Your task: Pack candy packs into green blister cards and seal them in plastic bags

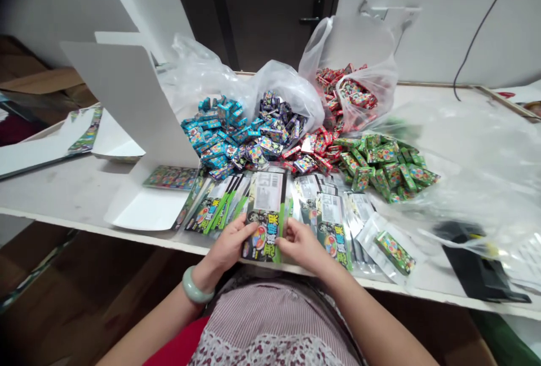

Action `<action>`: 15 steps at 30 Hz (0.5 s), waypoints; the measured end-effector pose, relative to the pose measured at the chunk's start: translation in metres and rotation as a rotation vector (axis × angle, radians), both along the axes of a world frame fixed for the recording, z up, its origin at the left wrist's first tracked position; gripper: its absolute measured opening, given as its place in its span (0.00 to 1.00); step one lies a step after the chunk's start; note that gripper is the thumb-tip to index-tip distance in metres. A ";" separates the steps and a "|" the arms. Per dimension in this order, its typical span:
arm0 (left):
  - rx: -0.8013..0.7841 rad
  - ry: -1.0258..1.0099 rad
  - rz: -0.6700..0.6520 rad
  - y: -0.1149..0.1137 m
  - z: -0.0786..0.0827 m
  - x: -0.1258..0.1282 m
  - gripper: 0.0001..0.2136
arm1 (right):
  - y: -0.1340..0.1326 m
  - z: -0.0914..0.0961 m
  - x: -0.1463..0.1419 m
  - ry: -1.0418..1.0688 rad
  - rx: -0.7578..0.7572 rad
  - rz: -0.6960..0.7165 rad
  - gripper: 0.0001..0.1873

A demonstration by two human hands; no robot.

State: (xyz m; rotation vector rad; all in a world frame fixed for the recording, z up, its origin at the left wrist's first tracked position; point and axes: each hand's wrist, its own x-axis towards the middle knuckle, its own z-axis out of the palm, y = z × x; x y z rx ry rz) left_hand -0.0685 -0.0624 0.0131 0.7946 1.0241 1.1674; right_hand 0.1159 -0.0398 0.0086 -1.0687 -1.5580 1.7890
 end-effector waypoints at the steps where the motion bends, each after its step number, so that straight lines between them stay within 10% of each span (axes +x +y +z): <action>1: -0.005 -0.032 -0.005 0.001 0.002 -0.001 0.19 | -0.007 -0.003 0.001 -0.019 -0.003 0.020 0.09; 6: 0.116 -0.042 0.141 0.012 0.019 0.002 0.22 | -0.032 0.001 0.012 -0.088 0.086 0.130 0.09; 15: 0.294 0.051 0.061 -0.002 0.033 0.023 0.33 | -0.025 0.051 0.024 0.014 0.384 -0.402 0.34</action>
